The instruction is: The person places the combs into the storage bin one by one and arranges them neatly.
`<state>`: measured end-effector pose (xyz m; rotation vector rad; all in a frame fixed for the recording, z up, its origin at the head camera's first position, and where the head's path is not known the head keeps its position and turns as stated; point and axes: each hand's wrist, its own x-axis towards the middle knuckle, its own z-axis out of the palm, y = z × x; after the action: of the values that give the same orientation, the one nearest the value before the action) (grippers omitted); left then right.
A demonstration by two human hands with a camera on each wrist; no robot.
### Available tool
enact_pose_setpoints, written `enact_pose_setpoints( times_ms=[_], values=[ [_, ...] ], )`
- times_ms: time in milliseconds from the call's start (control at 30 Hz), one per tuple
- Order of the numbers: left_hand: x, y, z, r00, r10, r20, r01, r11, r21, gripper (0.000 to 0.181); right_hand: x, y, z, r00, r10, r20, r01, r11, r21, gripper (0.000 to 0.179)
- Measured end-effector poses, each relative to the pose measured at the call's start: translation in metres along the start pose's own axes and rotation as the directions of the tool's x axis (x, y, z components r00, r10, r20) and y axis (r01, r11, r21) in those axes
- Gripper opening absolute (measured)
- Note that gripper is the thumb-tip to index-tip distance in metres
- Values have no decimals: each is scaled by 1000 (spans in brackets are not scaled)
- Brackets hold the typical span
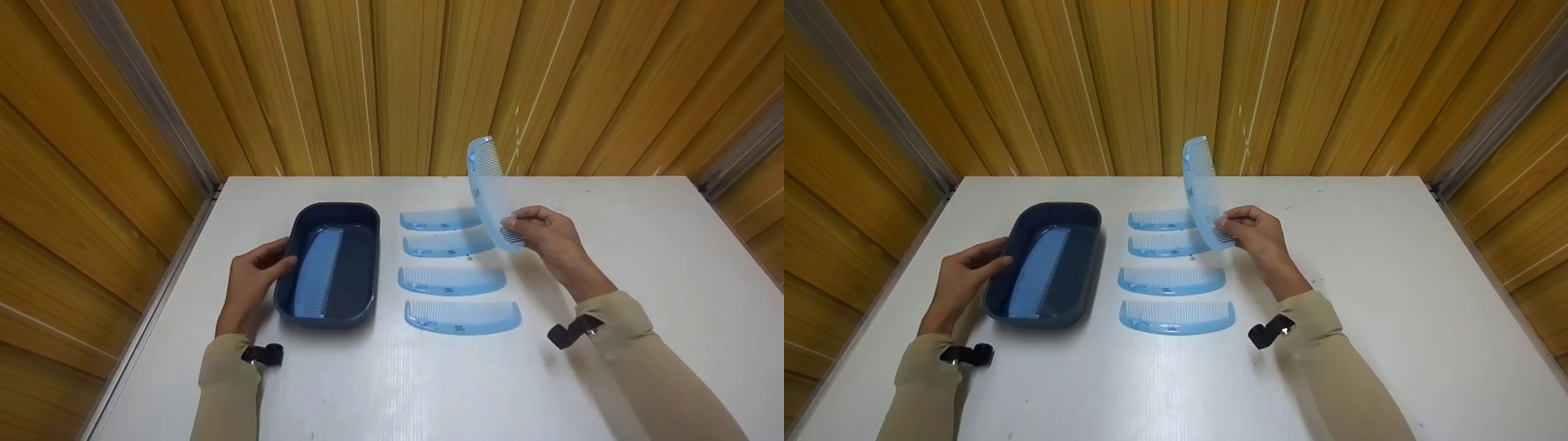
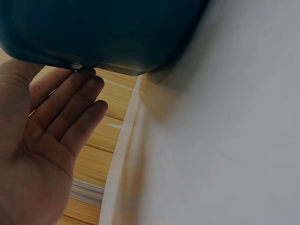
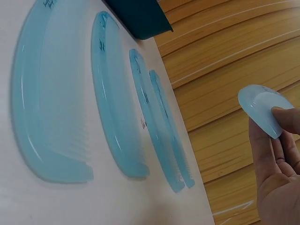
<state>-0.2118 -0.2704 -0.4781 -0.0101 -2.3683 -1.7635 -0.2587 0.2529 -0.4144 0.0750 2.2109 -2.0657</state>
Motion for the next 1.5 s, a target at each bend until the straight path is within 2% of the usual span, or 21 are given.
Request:
enact_pose_setpoints(
  times_ms=[167,367,533,733,1200,1500],
  values=[
    [3,0,1,1000,15,-14,-15,1000,-5,44,-4,-3,15,1000,9,12,-9,1000,25,40],
    [2,1,2,1000,-4,-10,4,1000,-30,45,-7,-3,33,999,28,38,-29,999,43,43],
    [2,0,2,1000,-14,-9,14,1000,-18,45,-10,-1,46,997,18,69,-22,998,62,38],
    [1,0,2,1000,4,-5,-4,1000,-16,44,-15,-1,62,995,12,95,-21,995,99,35],
    [1,3,3,1000,20,3,-20,999,-48,44,-28,6,100,993,34,109,-52,985,164,33],
    [0,3,2,1000,28,3,-28,999,-17,44,-34,11,121,991,60,118,-81,980,182,32]
  ],
)
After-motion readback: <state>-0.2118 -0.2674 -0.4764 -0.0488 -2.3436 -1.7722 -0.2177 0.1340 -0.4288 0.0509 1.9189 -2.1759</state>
